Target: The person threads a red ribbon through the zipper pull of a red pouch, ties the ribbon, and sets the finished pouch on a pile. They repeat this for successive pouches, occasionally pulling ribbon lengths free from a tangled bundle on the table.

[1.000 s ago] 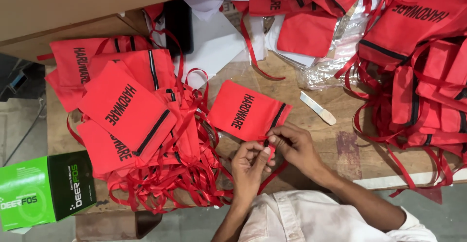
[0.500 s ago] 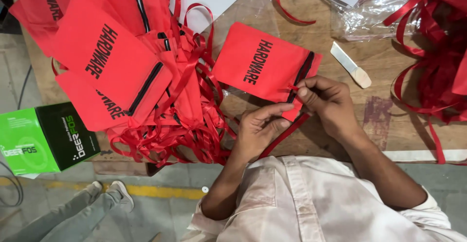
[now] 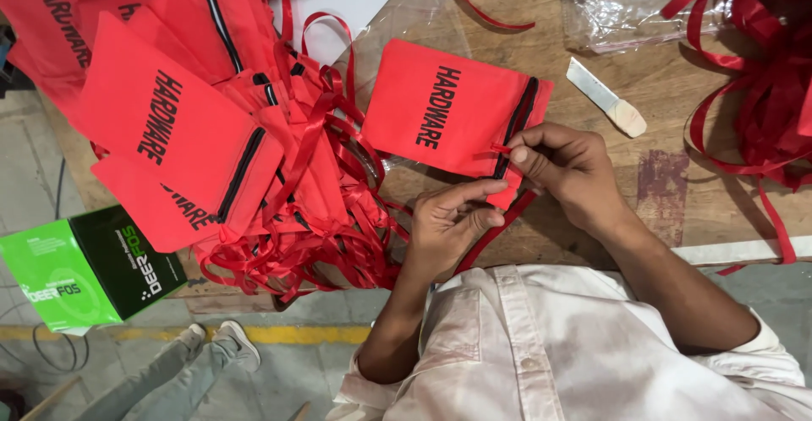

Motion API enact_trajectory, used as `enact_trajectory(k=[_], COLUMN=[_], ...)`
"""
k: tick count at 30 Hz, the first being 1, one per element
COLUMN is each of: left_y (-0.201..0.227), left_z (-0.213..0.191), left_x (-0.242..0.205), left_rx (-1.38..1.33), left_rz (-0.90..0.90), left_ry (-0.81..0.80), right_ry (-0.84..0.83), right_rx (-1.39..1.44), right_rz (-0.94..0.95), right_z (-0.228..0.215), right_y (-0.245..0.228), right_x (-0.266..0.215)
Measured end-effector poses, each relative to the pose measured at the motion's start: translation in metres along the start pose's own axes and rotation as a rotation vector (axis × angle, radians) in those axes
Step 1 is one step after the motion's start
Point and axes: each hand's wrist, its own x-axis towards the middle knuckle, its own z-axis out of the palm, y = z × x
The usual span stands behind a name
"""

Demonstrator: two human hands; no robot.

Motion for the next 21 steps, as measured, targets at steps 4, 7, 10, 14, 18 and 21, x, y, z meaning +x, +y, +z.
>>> enact_trajectory(k=[4, 7, 10, 14, 18, 21], left_y=[-0.006, -0.001, 0.003, 0.005, 0.004, 0.002], left_z=[-0.002, 0.000, 0.000, 0.001, 0.000, -0.001], left_x=[-0.001, 0.002, 0.002, 0.002, 0.003, 0.005], left_rx=[0.126, 0.104, 0.158, 0.145, 0.173, 0.170], left_rz=[-0.006, 0.047, 0.054, 0.032, 0.033, 0.091], left_ry=[0.043, 0.050, 0.037, 0.038, 0.036, 0.018], right_ry=[-0.002, -0.005, 0.006, -0.001, -0.012, -0.013], right_rx=[-0.042, -0.047, -0.055, -0.065, -0.076, -0.064], right_rz=[-0.004, 0.001, 0.004, 0.000, -0.009, -0.007], right_z=[0.000, 0.000, 0.000, 0.000, 0.000, 0.000], right_y=[0.000, 0.001, 0.000, -0.002, -0.003, -0.002], right_x=[0.000, 0.000, 0.000, -0.001, 0.000, 0.000])
